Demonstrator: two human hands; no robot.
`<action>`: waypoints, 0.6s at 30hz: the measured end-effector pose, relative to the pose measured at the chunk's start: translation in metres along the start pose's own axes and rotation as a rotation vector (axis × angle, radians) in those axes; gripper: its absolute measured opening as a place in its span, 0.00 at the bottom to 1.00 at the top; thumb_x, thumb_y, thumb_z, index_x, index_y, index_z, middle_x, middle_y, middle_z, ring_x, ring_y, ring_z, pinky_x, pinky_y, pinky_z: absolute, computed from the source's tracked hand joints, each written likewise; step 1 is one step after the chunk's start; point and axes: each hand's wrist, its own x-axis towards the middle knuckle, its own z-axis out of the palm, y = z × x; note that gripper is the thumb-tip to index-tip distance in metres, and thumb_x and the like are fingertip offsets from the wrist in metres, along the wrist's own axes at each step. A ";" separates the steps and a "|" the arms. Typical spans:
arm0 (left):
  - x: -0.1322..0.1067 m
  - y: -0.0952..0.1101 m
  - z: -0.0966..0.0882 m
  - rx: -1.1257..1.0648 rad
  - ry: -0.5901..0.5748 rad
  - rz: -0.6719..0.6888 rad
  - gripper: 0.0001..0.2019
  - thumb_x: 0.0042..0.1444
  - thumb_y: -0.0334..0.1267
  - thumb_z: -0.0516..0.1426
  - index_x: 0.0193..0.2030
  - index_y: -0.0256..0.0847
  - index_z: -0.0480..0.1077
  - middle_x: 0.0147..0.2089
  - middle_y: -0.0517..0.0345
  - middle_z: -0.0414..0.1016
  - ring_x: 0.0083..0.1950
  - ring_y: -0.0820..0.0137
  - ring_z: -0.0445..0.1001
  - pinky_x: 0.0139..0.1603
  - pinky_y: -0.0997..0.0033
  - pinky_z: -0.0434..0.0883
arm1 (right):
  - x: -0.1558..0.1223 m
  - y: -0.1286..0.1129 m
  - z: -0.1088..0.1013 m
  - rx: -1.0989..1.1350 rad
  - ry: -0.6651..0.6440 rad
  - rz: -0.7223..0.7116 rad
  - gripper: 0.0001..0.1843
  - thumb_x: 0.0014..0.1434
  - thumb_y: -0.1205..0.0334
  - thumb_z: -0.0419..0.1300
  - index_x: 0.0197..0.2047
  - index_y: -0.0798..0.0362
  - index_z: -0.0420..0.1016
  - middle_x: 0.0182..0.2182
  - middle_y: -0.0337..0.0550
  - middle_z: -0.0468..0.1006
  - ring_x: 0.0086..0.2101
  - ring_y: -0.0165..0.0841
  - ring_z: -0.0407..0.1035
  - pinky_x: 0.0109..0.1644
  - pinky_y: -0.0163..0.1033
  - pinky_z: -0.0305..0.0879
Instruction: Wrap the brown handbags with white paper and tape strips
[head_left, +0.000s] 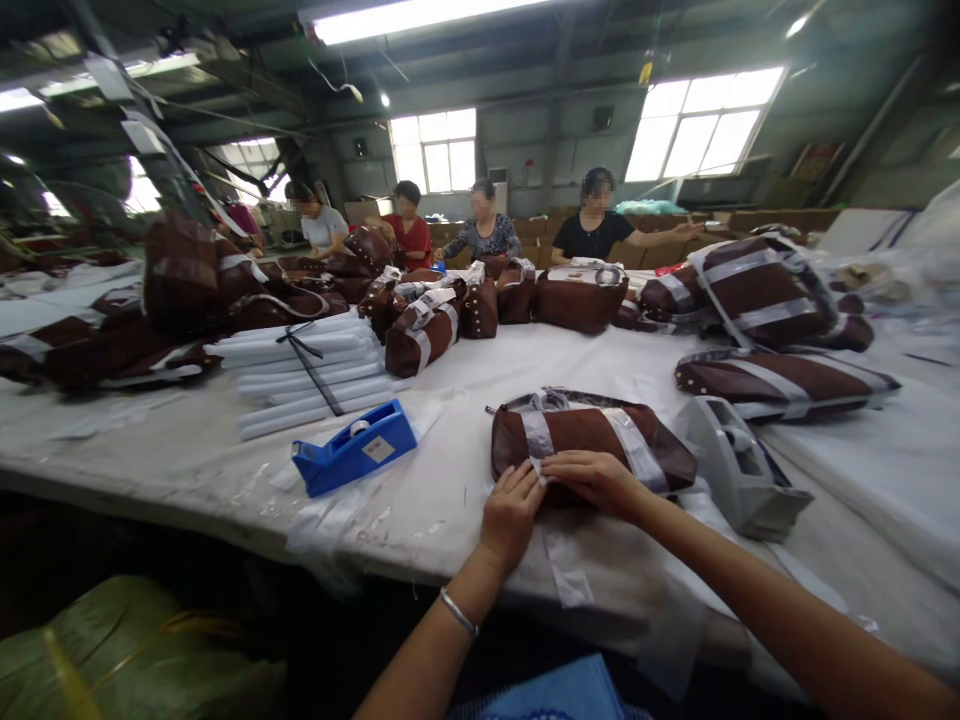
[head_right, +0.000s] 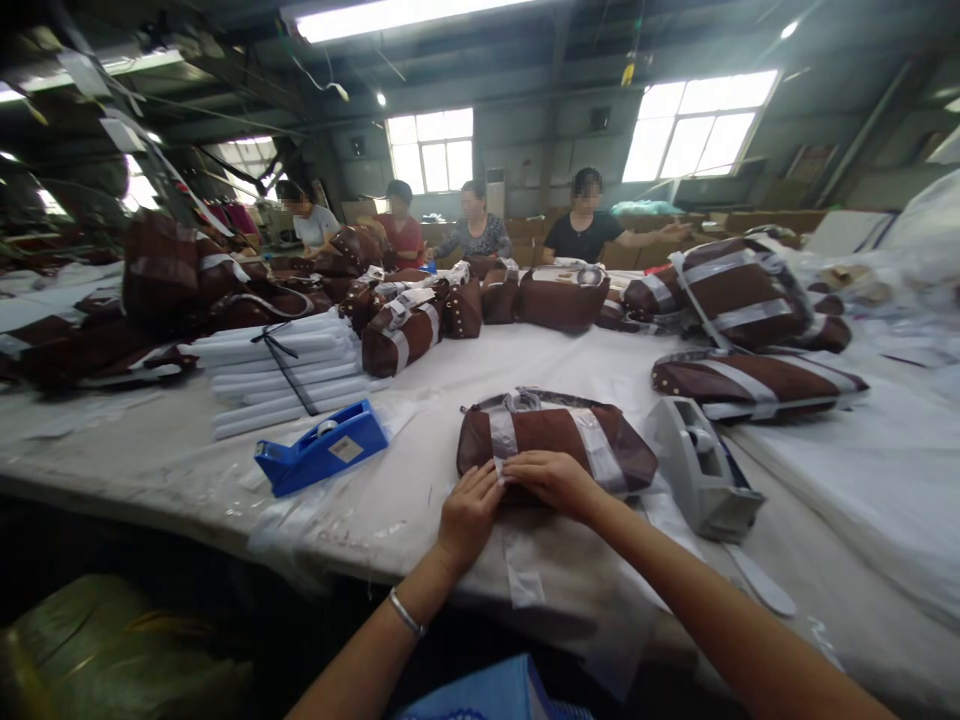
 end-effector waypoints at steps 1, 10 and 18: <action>0.000 -0.001 -0.001 -0.010 -0.008 0.003 0.17 0.67 0.28 0.52 0.59 0.40 0.70 0.60 0.53 0.76 0.65 0.63 0.70 0.64 0.55 0.71 | -0.001 -0.002 -0.002 -0.001 0.019 0.011 0.15 0.70 0.61 0.54 0.53 0.47 0.79 0.48 0.46 0.82 0.47 0.35 0.78 0.53 0.41 0.76; 0.001 -0.003 -0.009 -0.140 -0.033 -0.024 0.19 0.66 0.30 0.51 0.62 0.38 0.66 0.62 0.49 0.74 0.65 0.63 0.69 0.66 0.55 0.69 | -0.020 -0.035 0.009 -0.178 0.189 0.009 0.16 0.68 0.66 0.57 0.56 0.46 0.77 0.49 0.42 0.82 0.52 0.37 0.75 0.60 0.47 0.71; 0.000 -0.001 -0.011 -0.137 0.002 -0.067 0.25 0.64 0.27 0.55 0.68 0.41 0.61 0.69 0.48 0.64 0.69 0.62 0.65 0.64 0.61 0.72 | -0.036 -0.039 0.036 -0.285 0.244 -0.041 0.17 0.67 0.69 0.56 0.57 0.50 0.75 0.52 0.46 0.80 0.54 0.37 0.73 0.61 0.49 0.70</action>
